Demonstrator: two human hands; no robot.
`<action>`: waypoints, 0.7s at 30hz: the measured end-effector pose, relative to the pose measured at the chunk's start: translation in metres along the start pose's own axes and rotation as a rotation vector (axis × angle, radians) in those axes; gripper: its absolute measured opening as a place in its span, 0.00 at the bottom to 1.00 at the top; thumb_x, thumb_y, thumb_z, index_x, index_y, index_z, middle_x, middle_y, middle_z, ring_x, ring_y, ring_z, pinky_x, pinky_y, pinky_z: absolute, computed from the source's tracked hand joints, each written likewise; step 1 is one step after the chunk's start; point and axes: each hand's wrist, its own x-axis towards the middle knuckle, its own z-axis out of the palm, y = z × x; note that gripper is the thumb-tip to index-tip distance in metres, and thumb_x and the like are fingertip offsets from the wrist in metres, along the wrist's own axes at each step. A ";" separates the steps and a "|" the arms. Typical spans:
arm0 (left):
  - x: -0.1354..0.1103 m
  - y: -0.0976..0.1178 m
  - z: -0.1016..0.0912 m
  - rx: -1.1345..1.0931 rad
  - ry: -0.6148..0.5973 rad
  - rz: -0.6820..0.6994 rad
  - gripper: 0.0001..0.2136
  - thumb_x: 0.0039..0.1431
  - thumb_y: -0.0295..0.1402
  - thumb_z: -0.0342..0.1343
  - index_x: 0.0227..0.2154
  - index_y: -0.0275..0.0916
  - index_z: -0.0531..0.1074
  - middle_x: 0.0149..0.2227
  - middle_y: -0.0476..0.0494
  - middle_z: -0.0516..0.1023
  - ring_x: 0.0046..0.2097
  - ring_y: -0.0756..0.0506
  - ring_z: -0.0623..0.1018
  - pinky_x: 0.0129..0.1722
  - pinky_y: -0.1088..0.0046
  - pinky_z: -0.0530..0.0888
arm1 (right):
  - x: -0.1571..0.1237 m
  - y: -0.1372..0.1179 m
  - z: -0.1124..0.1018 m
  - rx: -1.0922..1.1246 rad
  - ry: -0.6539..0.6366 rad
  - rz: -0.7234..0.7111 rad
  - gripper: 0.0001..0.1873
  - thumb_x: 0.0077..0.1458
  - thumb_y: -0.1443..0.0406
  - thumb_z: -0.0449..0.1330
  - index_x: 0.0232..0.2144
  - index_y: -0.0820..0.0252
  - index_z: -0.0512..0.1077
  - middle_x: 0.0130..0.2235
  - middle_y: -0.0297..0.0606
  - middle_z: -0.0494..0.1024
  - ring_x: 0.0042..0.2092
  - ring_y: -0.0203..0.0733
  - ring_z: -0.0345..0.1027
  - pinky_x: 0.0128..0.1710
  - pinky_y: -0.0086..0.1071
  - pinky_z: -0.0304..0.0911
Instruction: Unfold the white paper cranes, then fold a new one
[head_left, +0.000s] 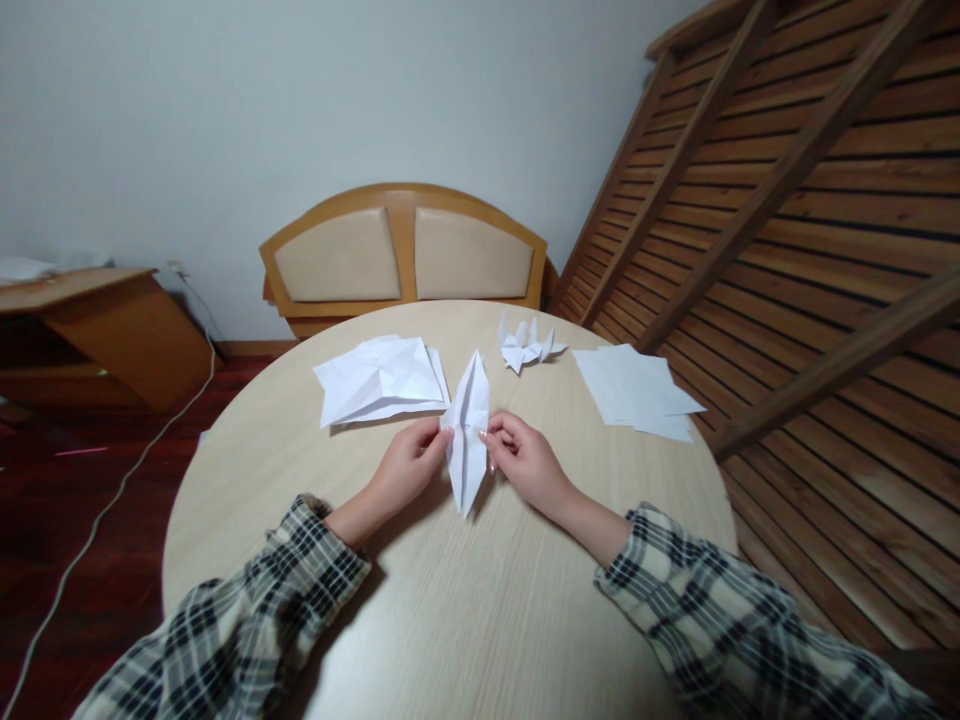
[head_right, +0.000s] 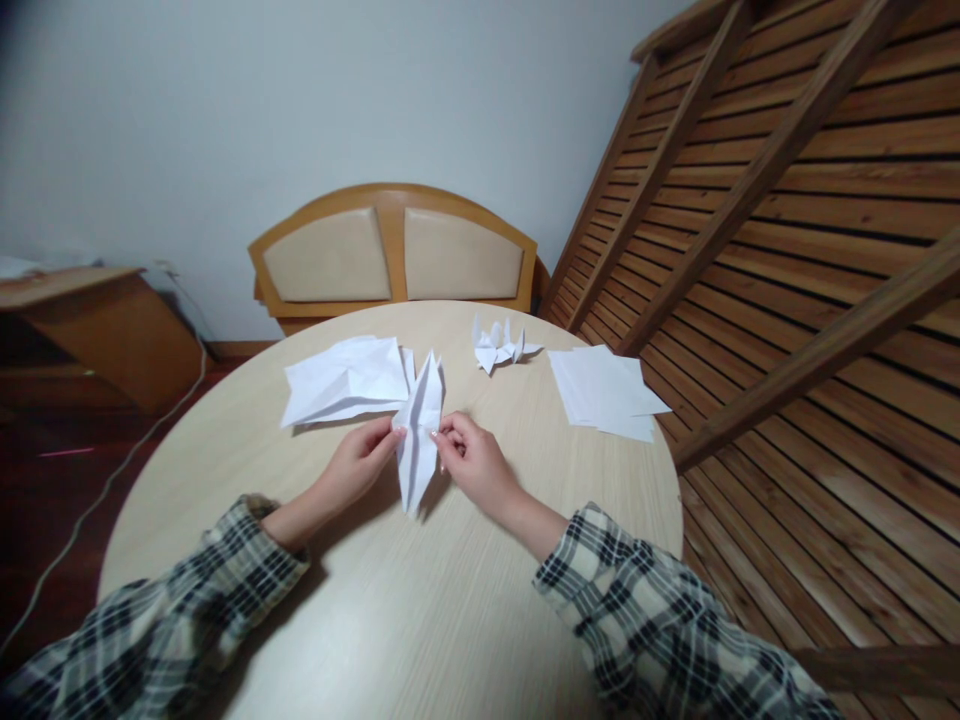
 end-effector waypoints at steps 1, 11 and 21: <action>0.000 0.000 0.000 -0.029 0.004 -0.005 0.14 0.63 0.40 0.49 0.24 0.39 0.67 0.23 0.50 0.67 0.27 0.48 0.66 0.28 0.71 0.64 | 0.001 0.002 0.000 0.006 0.026 0.000 0.10 0.59 0.56 0.57 0.36 0.55 0.63 0.21 0.26 0.66 0.24 0.36 0.62 0.26 0.30 0.56; -0.003 0.003 0.003 -0.134 -0.065 -0.002 0.14 0.64 0.42 0.49 0.28 0.38 0.68 0.27 0.48 0.68 0.31 0.47 0.67 0.32 0.69 0.66 | -0.001 0.003 -0.002 -0.237 0.091 -0.038 0.09 0.59 0.60 0.58 0.40 0.54 0.63 0.25 0.26 0.69 0.25 0.35 0.62 0.26 0.29 0.54; -0.005 0.002 0.002 0.004 -0.070 0.073 0.16 0.66 0.41 0.47 0.24 0.39 0.62 0.24 0.51 0.63 0.29 0.48 0.65 0.31 0.70 0.62 | 0.001 0.000 -0.003 -0.316 0.160 -0.052 0.05 0.57 0.61 0.57 0.36 0.55 0.66 0.24 0.29 0.72 0.25 0.35 0.64 0.26 0.29 0.55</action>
